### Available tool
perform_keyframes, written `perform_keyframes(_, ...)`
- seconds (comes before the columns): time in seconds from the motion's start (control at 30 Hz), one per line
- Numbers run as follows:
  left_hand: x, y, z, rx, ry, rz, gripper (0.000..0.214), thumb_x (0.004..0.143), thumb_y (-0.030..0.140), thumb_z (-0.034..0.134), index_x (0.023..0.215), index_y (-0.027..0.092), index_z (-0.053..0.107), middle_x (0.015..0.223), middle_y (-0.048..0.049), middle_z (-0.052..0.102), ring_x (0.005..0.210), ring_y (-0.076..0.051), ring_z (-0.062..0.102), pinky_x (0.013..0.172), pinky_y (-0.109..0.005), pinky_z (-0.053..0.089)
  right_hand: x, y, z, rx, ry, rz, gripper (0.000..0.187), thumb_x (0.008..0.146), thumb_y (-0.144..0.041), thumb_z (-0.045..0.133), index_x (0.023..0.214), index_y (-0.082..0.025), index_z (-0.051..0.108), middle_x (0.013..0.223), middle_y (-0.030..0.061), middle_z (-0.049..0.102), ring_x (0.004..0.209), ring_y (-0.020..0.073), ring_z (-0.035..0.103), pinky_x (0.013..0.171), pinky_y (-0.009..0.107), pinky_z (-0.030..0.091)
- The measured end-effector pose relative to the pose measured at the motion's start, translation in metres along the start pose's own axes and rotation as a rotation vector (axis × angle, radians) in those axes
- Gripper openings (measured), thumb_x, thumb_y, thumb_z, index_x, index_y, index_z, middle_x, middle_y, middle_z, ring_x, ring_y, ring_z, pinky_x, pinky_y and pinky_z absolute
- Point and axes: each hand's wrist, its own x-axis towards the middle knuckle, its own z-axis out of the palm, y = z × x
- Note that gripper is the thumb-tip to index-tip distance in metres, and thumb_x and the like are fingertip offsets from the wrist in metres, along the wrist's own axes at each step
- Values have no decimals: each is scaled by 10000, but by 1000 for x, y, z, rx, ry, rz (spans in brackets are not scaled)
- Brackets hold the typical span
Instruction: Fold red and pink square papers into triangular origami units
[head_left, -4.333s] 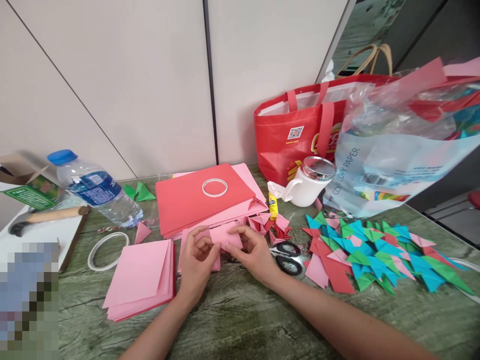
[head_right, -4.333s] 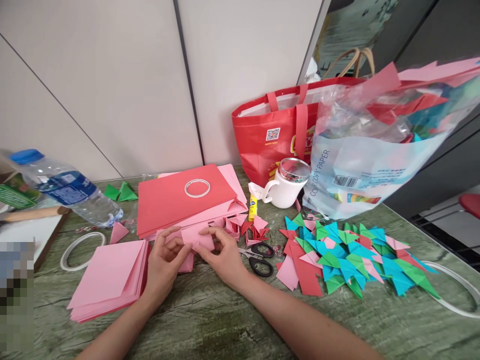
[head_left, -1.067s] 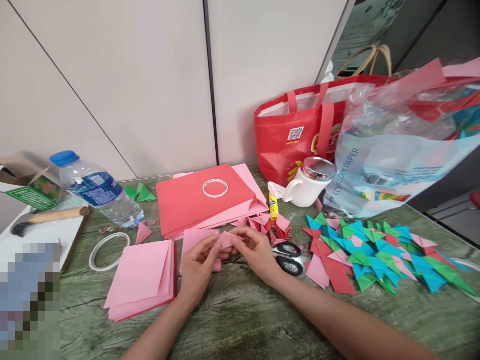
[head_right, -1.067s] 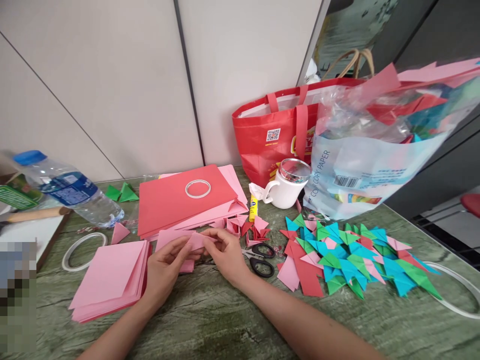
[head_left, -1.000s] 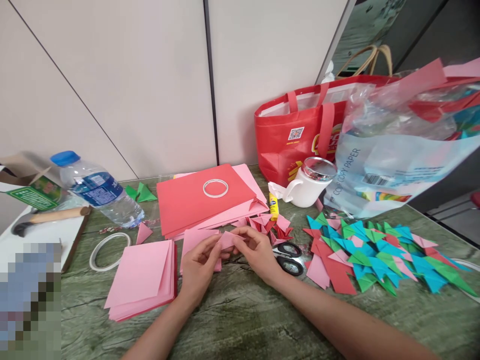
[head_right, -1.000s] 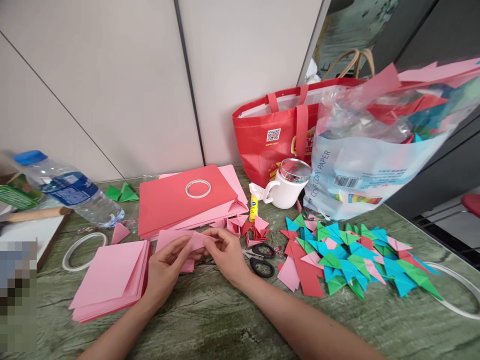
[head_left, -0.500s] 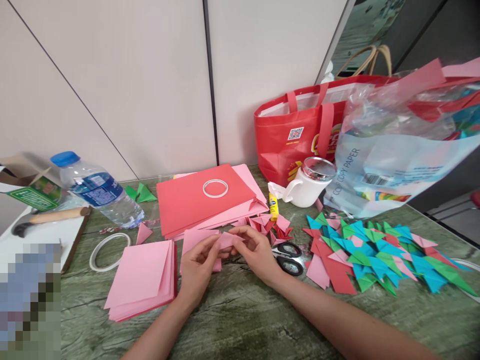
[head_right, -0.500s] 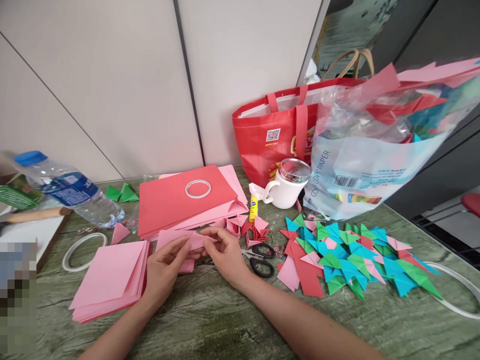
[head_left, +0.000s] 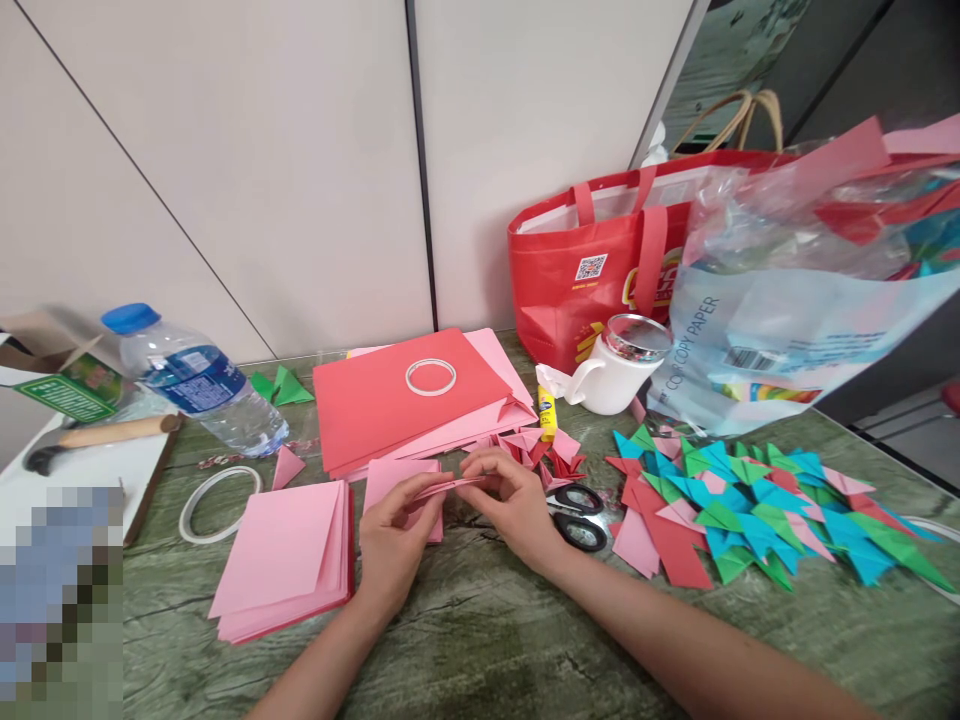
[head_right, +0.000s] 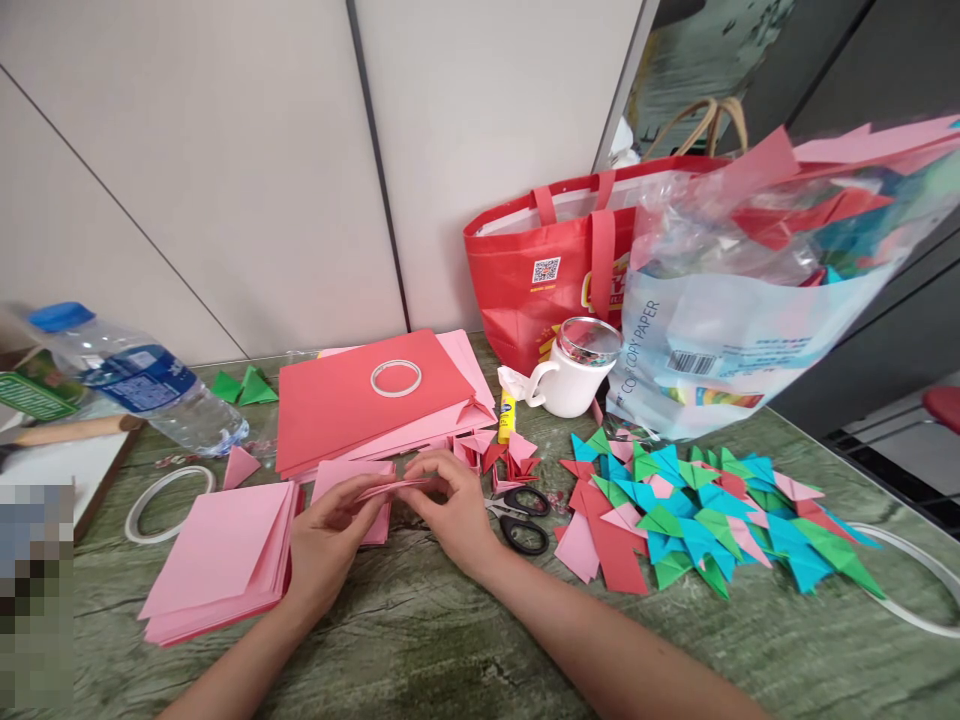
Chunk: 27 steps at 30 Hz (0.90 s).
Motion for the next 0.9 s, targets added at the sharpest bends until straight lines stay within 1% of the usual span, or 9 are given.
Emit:
perform_keyframes(0.13,1,-3,0,-160,-70,-86,150,728,282,665,845,204,720,950,-61,723,905,-222,658,815,-346,536,-1,-2,-1,-88,44,-34,50,756,-160,598,780,-204,604,826,34,591,806,173,573,690,292,493)
perform_keyframes(0.23,5,-5,1,-384,-103,-161,256,794,384,569,801,181,726,957,-91,713,935,-248,641,821,-396,526,-2,-1,-1,-107,56,-57,76,774,-155,571,820,-208,597,827,33,602,825,175,578,734,303,487)
perform_keyframes(0.33,7,-3,3,-471,-148,-264,183,723,330,663,725,158,723,1028,-100,683,974,-256,613,832,-381,513,-2,2,-1,-87,62,-89,111,788,-130,539,846,-213,583,875,42,604,872,178,578,789,323,476)
perform_keyframes(0.4,7,0,3,-498,-181,-340,126,660,276,723,710,161,714,984,-73,686,849,-216,645,751,-340,537,-2,3,-1,-100,69,-118,149,784,-99,519,849,-215,583,959,59,590,946,188,562,840,345,456)
perform_keyframes(0.5,7,2,3,-510,-207,-414,125,604,226,764,687,162,696,733,-12,681,601,-134,634,610,-256,523,-2,4,-1,-132,63,-139,194,774,-74,501,844,-222,604,1077,79,538,1026,201,526,849,348,451)
perform_keyframes(0.6,6,-1,2,-476,-173,-396,138,592,188,771,692,162,679,663,16,645,564,-99,602,568,-202,485,-2,1,-1,-152,18,-152,229,815,-105,474,904,-241,635,1004,74,555,975,193,542,811,333,464)
perform_keyframes(0.67,6,-5,2,-447,-123,-339,147,605,170,762,719,168,669,691,21,635,592,-83,578,576,-183,470,-2,-3,-2,-177,-27,-156,264,856,-132,436,959,-249,649,928,63,586,928,185,558,814,337,456)
perform_keyframes(0.77,6,-10,2,-409,-74,-251,222,625,157,750,822,186,651,744,16,632,693,-94,574,629,-177,462,-3,-8,-3,-185,-76,-141,309,882,-144,386,1008,-246,650,952,64,617,939,187,565,821,340,450)
perform_keyframes(0.9,5,-12,3,-336,-75,-233,204,662,190,724,845,190,635,772,9,623,694,-102,570,614,-185,461,-4,-8,-2,-191,-68,-140,264,801,-174,564,1053,-231,620,997,72,617,934,203,569,789,332,469)
